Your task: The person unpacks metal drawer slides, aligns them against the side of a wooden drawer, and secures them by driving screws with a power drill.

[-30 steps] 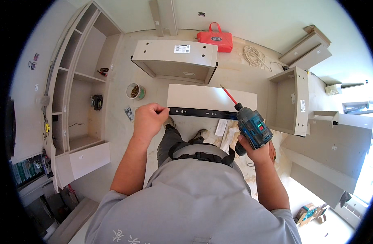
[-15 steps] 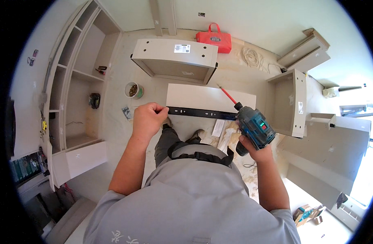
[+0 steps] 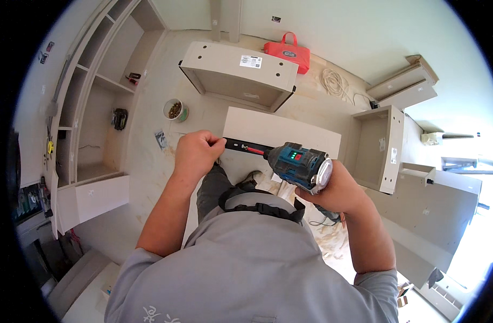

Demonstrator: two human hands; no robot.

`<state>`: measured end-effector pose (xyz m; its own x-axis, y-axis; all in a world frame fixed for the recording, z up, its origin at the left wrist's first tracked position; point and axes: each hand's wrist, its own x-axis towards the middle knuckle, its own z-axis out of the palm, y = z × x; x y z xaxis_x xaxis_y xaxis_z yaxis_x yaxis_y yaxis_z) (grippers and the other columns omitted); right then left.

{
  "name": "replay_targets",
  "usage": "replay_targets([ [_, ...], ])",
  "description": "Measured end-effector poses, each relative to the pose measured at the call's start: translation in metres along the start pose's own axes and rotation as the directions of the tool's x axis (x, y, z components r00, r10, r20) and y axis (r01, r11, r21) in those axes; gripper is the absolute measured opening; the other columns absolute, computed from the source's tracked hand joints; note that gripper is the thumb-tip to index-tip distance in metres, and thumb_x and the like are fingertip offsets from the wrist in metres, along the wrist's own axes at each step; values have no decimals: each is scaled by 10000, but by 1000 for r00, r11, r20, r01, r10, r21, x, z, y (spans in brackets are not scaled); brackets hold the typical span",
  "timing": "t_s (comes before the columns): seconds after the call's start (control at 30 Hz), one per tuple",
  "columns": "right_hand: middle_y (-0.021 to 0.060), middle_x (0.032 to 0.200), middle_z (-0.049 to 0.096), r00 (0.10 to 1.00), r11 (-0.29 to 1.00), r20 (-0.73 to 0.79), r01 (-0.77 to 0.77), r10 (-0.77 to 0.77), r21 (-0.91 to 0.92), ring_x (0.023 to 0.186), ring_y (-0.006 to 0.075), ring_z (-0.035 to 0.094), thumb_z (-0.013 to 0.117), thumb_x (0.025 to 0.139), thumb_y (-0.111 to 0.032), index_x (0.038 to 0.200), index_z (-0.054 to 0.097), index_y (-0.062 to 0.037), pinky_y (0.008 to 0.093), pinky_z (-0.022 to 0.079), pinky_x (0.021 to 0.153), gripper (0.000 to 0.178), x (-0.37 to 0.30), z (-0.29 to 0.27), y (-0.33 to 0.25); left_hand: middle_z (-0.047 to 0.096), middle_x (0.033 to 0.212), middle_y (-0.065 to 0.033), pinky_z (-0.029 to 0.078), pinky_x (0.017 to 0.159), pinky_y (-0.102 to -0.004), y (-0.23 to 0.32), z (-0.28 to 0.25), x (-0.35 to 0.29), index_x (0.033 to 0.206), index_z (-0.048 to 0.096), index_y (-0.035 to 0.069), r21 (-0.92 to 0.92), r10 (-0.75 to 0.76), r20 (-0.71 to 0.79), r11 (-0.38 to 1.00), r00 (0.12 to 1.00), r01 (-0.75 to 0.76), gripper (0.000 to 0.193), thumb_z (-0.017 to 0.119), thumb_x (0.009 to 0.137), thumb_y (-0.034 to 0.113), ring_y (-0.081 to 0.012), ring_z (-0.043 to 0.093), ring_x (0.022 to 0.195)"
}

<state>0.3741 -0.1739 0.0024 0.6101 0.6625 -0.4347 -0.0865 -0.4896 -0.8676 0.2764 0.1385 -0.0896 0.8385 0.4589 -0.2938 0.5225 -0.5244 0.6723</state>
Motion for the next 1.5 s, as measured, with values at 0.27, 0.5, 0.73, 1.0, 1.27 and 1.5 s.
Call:
replay_targets([
  [0.27, 81, 1041, 789, 1000, 995, -3, 21, -21, -102, 908, 160, 706, 876, 804, -96, 1190, 727, -30, 347, 581, 898, 419, 7, -3, -11, 748, 736, -125, 569, 664, -422, -3, 2, 0, 873, 817, 72, -1, 41, -24, 999, 999, -41, 252, 773, 885, 319, -304, 728, 679],
  [0.5, 110, 976, 793, 1000, 982, 23, 23, -20, -185, 866, 190, 733, 883, 782, -113, 1125, 749, -30, 360, 586, 865, 377, 11, -8, -20, 745, 729, -120, 570, 663, -421, -3, 2, -1, 863, 810, 79, -4, 35, -25, 999, 999, -35, 247, 773, 890, 321, -308, 725, 674],
  [0.73, 204, 938, 768, 995, 872, 70, -26, 69, -489, 864, 375, 744, 875, 767, -157, 1067, 748, -9, 427, 591, 823, 358, 29, -14, -61, 753, 744, -124, 575, 675, -424, -2, 1, 1, 876, 813, 77, 11, 39, -14, 999, 999, -39, 242, 770, 891, 316, -311, 734, 689],
  [1.0, 229, 937, 760, 961, 531, 141, -8, 239, -847, 919, 427, 732, 832, 775, -215, 966, 761, -8, 462, 597, 826, 290, 71, 11, -155, 750, 758, -163, 566, 670, -410, -6, 5, -1, 877, 806, 33, 2, 60, -51, 998, 997, -60, 250, 791, 862, 282, -316, 731, 681],
  [1.27, 241, 887, 749, 964, 466, 180, 69, 198, -882, 883, 431, 730, 782, 764, -217, 869, 755, -5, 473, 602, 806, 237, 80, 18, -149, 748, 753, -161, 569, 677, -418, -7, 9, -3, 879, 808, 34, -30, 62, -69, 997, 996, -64, 248, 792, 857, 281, -330, 736, 697],
  [1.5, 201, 946, 773, 957, 465, 212, 98, 199, -880, 903, 382, 745, 880, 717, -194, 1032, 778, -45, 443, 600, 829, 363, 87, 11, -151, 753, 776, -161, 566, 676, -416, -5, 3, -1, 906, 804, 34, -19, 50, -46, 999, 998, -51, 246, 795, 868, 277, -322, 732, 702],
])
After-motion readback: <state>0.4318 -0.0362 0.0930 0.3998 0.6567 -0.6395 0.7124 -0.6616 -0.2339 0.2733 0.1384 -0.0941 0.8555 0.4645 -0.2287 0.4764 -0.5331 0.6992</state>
